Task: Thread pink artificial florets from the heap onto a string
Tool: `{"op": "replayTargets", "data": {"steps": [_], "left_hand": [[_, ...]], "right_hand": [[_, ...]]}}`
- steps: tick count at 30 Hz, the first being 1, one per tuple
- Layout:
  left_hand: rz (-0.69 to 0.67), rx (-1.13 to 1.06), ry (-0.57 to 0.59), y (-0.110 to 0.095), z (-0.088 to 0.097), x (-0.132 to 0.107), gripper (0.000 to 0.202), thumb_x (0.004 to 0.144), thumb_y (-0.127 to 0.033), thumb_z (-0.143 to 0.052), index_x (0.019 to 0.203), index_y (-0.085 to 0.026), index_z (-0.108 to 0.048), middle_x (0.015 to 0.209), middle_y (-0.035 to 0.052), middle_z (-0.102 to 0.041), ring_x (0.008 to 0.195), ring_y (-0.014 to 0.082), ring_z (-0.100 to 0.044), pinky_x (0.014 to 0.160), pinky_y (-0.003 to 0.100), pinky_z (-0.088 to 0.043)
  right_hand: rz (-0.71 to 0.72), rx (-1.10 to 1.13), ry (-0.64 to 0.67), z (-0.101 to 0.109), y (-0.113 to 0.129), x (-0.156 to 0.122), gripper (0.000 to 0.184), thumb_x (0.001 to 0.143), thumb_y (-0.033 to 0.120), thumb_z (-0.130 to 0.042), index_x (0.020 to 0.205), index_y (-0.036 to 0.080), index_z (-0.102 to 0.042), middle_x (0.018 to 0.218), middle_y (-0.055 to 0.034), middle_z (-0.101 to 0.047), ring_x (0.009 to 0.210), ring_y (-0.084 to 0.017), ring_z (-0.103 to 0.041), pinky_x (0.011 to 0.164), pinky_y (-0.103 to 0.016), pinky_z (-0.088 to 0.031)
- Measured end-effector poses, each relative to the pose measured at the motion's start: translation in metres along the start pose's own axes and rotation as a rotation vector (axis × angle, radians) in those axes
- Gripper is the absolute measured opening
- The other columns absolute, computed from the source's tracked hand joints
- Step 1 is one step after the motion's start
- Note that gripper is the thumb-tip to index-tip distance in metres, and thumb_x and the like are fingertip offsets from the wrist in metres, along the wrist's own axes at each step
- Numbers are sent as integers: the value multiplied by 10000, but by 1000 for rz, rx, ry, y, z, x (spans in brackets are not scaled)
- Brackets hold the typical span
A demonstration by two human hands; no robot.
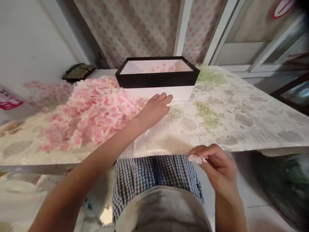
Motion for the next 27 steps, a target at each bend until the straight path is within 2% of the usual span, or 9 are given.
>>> {"op": "replayTargets", "data": {"steps": [4, 7, 13, 15, 18, 21, 22, 24, 27], "left_hand": [[133, -313, -68, 27, 14, 8, 114, 886, -128, -602, 850, -154, -707, 974, 68, -686, 895, 217, -622, 765, 324, -449], [227, -511, -185, 48, 28, 7, 127, 892, -143, -600, 915, -186, -717, 915, 40, -726, 766, 163, -651, 698, 270, -461], [124, -445, -197, 49, 44, 0, 192, 938, -188, -536, 994, -206, -719, 990, 56, -727, 864, 180, -681, 770, 286, -496], [82, -416, -209, 42, 46, -5, 221, 953, -174, -502, 1029, -178, -710, 1007, 80, -718, 908, 199, -681, 799, 311, -511], [-8, -455, -276, 20, 53, -21, 234, 954, -126, -485, 1066, -146, -689, 1023, 98, -713, 952, 205, -674, 830, 319, -524], [-3, -618, -374, -8, 67, -47, 174, 926, -112, -560, 1057, -137, -672, 980, 60, -728, 896, 145, -686, 798, 231, -526], [34, -675, -367, -17, 71, -56, 157, 915, -116, -585, 1046, -137, -669, 933, 41, -733, 842, 124, -689, 760, 203, -525], [83, -800, -267, -38, 74, -71, 131, 910, -125, -603, 1019, -151, -668, 896, 11, -742, 773, 98, -690, 711, 179, -519], [129, -923, -189, -60, 80, -88, 51, 907, -179, -625, 895, -166, -673, 802, -14, -732, 675, 89, -665, 624, 188, -490]], "right_hand": [[18, -2, -4, 1, -2, 0, 195, 835, 38, -609, 893, 223, -634, 832, -5, -696, 813, -128, -677, 713, -230, -552], [9, -11, -4, 0, -4, 1, 186, 843, 58, -608, 897, 233, -640, 836, -7, -699, 816, -127, -678, 702, -229, -553], [2, -49, -18, -3, -6, 2, 180, 821, 69, -640, 879, 238, -656, 831, 7, -706, 804, -106, -683, 712, -197, -559], [12, -71, -19, -3, -6, 2, 190, 810, 57, -647, 871, 236, -665, 837, 12, -715, 807, -100, -690, 725, -186, -564], [36, -102, 5, -5, -3, 2, 232, 797, 29, -651, 882, 243, -679, 856, 23, -730, 813, -98, -701, 742, -185, -569], [61, -131, 49, -9, 5, 4, 316, 791, -17, -632, 933, 258, -690, 878, 28, -738, 822, -107, -704, 742, -207, -571], [87, -122, 84, -13, 10, 5, 351, 790, -36, -615, 962, 260, -692, 888, 22, -738, 830, -119, -704, 738, -227, -574], [167, -74, 175, -22, 25, 8, 412, 791, -72, -567, 1011, 252, -694, 897, 5, -734, 838, -143, -701, 727, -273, -578], [246, -42, 303, -36, 47, 10, 438, 767, -105, -531, 998, 224, -705, 895, -13, -696, 829, -145, -677, 718, -290, -561]]}}
Point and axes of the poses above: each hand's wrist, its own x-axis towards the middle knuckle, its own z-axis out of the back of the hand, y = z × x, the point moved 7 cm from there along x, towards the middle knuckle
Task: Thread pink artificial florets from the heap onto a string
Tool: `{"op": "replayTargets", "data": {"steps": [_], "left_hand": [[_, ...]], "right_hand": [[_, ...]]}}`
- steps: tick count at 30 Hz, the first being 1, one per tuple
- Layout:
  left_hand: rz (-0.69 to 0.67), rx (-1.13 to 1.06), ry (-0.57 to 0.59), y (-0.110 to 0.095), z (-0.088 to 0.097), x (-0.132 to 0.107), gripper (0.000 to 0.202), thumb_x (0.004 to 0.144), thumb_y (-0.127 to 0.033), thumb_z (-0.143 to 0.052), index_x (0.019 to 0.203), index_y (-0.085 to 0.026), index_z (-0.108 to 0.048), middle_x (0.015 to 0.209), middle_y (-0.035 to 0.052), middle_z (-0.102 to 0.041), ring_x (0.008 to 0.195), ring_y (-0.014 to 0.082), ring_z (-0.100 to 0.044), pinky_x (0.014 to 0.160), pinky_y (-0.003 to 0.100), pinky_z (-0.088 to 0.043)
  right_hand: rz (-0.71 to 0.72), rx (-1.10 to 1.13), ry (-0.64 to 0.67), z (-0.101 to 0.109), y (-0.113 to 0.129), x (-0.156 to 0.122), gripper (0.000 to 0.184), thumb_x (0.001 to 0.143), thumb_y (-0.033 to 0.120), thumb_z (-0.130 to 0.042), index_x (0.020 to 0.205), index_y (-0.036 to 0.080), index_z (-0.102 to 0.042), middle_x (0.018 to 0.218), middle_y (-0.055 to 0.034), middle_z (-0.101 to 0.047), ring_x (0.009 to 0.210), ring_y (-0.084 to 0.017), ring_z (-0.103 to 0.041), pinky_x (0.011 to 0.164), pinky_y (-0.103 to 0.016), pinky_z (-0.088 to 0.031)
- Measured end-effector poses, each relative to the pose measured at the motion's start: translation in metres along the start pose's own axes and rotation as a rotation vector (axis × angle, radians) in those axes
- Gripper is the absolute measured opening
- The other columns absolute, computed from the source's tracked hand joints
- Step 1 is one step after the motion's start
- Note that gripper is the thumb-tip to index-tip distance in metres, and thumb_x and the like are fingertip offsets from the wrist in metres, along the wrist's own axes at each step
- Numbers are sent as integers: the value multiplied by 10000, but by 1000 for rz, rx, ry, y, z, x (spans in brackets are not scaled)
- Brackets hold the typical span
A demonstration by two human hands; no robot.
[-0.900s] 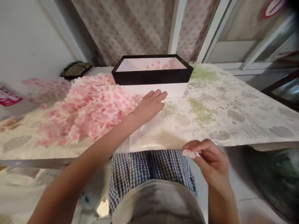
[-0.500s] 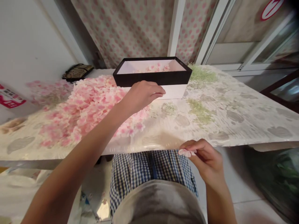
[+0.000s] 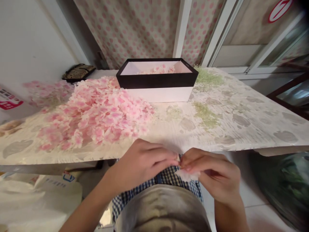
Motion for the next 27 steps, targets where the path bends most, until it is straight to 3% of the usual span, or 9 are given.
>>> {"op": "replayTargets", "data": {"steps": [3, 6, 10, 17, 22, 27], "left_hand": [[53, -14, -7, -6, -5, -12, 50, 902, -217, -641, 865, -192, -663, 724, -35, -701, 600, 92, -608, 601, 224, -440], [87, -41, -3, -5, -11, -20, 99, 922, -213, -609, 832, -190, -641, 741, -20, -682, 659, 112, -597, 661, 244, -428], [133, -129, -10, -3, -20, -30, 106, 935, -119, -548, 887, -173, -625, 783, -4, -659, 740, 115, -579, 705, 232, -424], [153, -180, -51, -6, -26, -41, 120, 919, -109, -539, 862, -177, -619, 710, -17, -608, 668, 115, -536, 665, 252, -411], [183, -68, 39, -7, -33, -46, 136, 908, -103, -521, 854, -190, -610, 724, -15, -616, 674, 129, -542, 655, 272, -409], [164, -29, 90, -10, -42, -50, 189, 923, -106, -461, 844, -194, -608, 756, -5, -647, 677, 139, -556, 642, 275, -436]], "right_hand": [[-48, -88, 126, -10, 6, 4, 402, 747, -119, -524, 896, 206, -709, 1013, -25, -628, 881, -116, -647, 749, -245, -535], [-99, -85, 191, -16, 2, 1, 377, 764, -116, -510, 868, 196, -692, 1127, -32, -592, 953, -110, -639, 817, -224, -525], [-124, 14, 181, -20, -7, -4, 343, 793, -96, -529, 904, 191, -682, 1052, -29, -624, 921, -106, -641, 806, -226, -521], [-202, 180, 238, -27, -20, -11, 205, 830, 10, -595, 874, 190, -686, 978, -41, -634, 834, -121, -638, 713, -254, -521], [-203, 90, 305, -31, -23, -12, 162, 863, 77, -581, 846, 207, -674, 934, -37, -625, 825, -130, -639, 704, -268, -521], [-228, 39, 410, -35, -26, -17, 268, 828, -10, -522, 807, 222, -654, 934, -18, -598, 805, -106, -634, 707, -247, -518]]}}
Point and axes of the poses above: each hand's wrist, its own x-axis towards the middle knuckle, its own z-axis out of the back of the hand, y = z × x, the point moved 7 cm from there along x, towards the middle knuckle
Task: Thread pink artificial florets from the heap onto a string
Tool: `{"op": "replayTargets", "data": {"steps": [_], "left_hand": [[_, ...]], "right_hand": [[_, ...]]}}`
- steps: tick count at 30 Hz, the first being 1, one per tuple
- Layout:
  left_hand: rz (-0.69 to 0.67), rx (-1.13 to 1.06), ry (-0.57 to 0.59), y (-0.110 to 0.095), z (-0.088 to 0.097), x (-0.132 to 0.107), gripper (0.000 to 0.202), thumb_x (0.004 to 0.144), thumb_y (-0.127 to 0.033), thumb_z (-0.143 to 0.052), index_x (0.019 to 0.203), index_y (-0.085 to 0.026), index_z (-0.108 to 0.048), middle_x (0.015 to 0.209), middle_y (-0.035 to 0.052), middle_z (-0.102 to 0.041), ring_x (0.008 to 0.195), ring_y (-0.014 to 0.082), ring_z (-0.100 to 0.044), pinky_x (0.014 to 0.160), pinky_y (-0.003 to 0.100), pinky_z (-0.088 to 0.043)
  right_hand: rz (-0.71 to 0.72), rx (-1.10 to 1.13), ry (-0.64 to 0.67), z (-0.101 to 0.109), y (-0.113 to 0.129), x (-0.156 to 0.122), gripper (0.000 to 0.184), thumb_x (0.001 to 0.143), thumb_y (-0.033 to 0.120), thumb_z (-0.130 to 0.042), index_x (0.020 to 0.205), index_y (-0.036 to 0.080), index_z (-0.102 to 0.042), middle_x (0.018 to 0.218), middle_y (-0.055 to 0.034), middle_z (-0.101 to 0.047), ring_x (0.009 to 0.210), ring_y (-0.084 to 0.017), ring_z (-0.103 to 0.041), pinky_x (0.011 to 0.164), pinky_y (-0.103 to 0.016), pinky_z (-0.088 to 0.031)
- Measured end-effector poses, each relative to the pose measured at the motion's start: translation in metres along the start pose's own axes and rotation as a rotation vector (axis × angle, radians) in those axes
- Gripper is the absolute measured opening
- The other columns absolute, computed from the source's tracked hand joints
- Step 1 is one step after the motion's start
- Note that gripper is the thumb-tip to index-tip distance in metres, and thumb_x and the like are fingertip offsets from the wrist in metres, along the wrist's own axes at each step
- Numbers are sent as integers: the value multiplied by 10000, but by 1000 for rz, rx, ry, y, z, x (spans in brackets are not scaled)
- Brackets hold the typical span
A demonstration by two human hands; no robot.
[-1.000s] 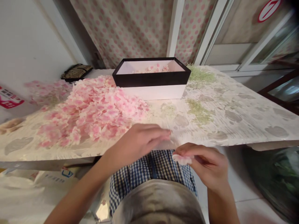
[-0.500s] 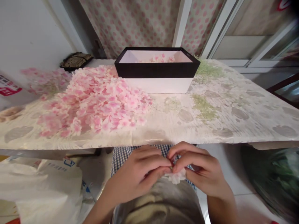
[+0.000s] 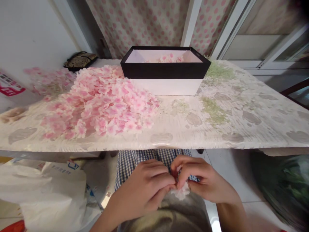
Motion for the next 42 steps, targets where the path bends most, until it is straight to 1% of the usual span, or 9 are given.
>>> {"op": "replayTargets", "data": {"steps": [10, 12, 15, 18, 20, 25, 29, 35, 42], "left_hand": [[30, -12, 37, -5, -3, -2, 233, 949, -115, -425, 899, -215, -630, 792, 7, -641, 742, 157, -600, 693, 280, -502], [105, 11, -66, 3, 9, -4, 196, 955, -164, -472, 1062, -239, -618, 964, 35, -643, 848, 164, -621, 771, 297, -521], [257, 94, -373, 22, 38, -14, 369, 950, -225, -517, 1316, -268, -487, 1284, 94, -537, 955, 172, -624, 894, 331, -521], [317, 244, -593, 40, 59, -22, 290, 937, -181, -526, 1214, -260, -562, 1242, 67, -577, 1001, 179, -623, 930, 333, -515], [284, 330, -582, 49, 61, -18, 201, 933, -160, -519, 1092, -223, -624, 1125, 63, -630, 1043, 201, -619, 947, 356, -512], [316, 497, -282, 70, 39, 9, 249, 936, -167, -486, 1126, -177, -647, 1245, 122, -606, 1179, 297, -550, 1011, 531, -451], [400, 545, -318, 78, 37, 19, 255, 938, -166, -465, 1122, -147, -641, 1181, 127, -650, 1126, 300, -575, 987, 525, -466], [345, 358, -615, 78, 48, 19, 158, 893, -129, -506, 917, -155, -660, 911, 79, -700, 891, 229, -648, 814, 386, -556], [385, -139, -669, 85, 41, 18, 217, 838, -213, -638, 1053, -197, -618, 798, 5, -683, 736, 142, -661, 706, 264, -557]], "right_hand": [[-32, -70, 107, -3, 9, 4, 270, 807, -37, -514, 787, 213, -613, 899, -9, -549, 785, -104, -590, 658, -232, -472], [5, -106, -21, 15, 13, 14, 248, 831, -6, -532, 840, 227, -619, 910, -11, -576, 815, -119, -605, 687, -252, -483], [29, -265, -390, 55, 11, 26, 210, 862, 48, -530, 893, 241, -607, 890, -14, -617, 856, -153, -613, 735, -296, -487], [-50, -572, -451, 68, -4, 38, 166, 877, 106, -519, 918, 226, -626, 919, -37, -628, 865, -177, -613, 764, -328, -488], [-64, -697, -459, 72, -13, 39, 195, 888, 135, -502, 987, 220, -646, 1004, -67, -620, 941, -199, -613, 825, -361, -493], [-352, -1058, -877, 120, -25, -10, 261, 854, 265, -551, 1088, 197, -643, 1061, -130, -587, 938, -279, -573, 857, -487, -465], [-562, -1161, -786, 145, -46, -30, 274, 814, 336, -556, 1011, 163, -633, 957, -136, -600, 846, -279, -552, 765, -443, -452], [-557, -1131, -825, 150, -54, -25, 110, 804, 224, -434, 740, 206, -521, 748, -76, -586, 666, -212, -505, 599, -338, -370], [-430, -1135, -1022, 147, -40, -28, 96, 844, 241, -435, 858, 205, -523, 758, -60, -593, 696, -212, -527, 621, -326, -369]]}}
Point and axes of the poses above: each hand's wrist, its own x-axis towards the middle knuckle, its own z-axis out of the back of the hand, y = z × x, the point moved 7 cm from there along x, towards the middle knuckle
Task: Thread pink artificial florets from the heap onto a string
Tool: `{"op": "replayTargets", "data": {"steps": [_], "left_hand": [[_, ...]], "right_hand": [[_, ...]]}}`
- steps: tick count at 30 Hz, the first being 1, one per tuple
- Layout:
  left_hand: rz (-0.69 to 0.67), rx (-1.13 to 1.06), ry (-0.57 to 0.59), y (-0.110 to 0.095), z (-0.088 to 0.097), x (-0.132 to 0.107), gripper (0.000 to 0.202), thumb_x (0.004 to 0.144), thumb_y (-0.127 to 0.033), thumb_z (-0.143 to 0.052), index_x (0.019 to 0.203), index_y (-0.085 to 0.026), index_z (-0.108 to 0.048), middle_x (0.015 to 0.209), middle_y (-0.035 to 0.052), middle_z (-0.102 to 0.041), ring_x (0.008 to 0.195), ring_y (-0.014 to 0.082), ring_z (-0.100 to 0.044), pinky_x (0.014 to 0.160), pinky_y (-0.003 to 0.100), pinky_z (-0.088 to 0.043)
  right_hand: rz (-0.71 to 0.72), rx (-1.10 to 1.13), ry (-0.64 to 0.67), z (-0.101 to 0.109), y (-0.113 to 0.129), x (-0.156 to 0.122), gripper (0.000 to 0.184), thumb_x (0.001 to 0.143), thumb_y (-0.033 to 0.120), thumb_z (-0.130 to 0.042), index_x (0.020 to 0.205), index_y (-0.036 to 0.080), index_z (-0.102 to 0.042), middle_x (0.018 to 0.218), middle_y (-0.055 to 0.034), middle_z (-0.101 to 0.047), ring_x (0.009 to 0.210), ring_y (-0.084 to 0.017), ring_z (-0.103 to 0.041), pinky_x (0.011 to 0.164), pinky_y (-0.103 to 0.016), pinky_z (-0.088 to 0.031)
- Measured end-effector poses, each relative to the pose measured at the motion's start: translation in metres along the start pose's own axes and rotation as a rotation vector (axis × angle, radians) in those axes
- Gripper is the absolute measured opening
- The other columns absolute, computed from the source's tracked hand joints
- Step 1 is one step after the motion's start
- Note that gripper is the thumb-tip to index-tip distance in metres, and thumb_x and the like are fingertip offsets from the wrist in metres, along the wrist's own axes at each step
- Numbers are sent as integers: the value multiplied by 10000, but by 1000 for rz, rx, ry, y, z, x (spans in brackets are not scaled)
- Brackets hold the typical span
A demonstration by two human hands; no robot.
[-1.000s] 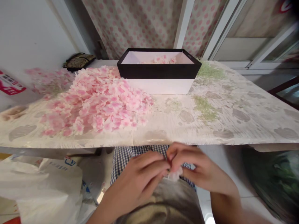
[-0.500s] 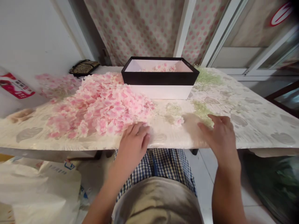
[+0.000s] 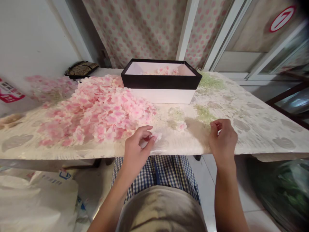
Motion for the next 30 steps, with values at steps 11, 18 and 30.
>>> {"op": "replayTargets", "data": {"steps": [11, 18, 30], "left_hand": [[-21, 16, -18, -1, 2, -4, 66, 859, -209, -622, 873, -194, -685, 801, 16, -704, 720, 143, -651, 687, 272, -533], [6, -9, 30, 4, -1, -2, 71, 862, -212, -618, 868, -180, -682, 802, 21, -716, 737, 149, -666, 689, 260, -526], [22, -40, 42, 6, -2, -3, 73, 868, -220, -617, 861, -187, -682, 797, 5, -714, 727, 127, -658, 670, 217, -497]], "right_hand": [[57, 3, 101, -5, 13, 17, 242, 856, 217, -440, 936, 208, -668, 831, -68, -728, 697, -216, -653, 667, -328, -449], [118, 92, 136, -4, 19, 23, 254, 856, 187, -408, 901, 190, -659, 838, -78, -718, 774, -220, -662, 734, -340, -484], [293, 174, 26, -3, 32, 19, 84, 866, 172, -402, 854, 215, -474, 926, -97, -535, 933, -248, -523, 828, -434, -451]]}}
Point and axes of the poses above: each hand's wrist, its own x-axis towards the middle knuckle, its own z-axis out of the back of the hand, y = z × x, the point moved 7 cm from there along x, towards the middle knuckle
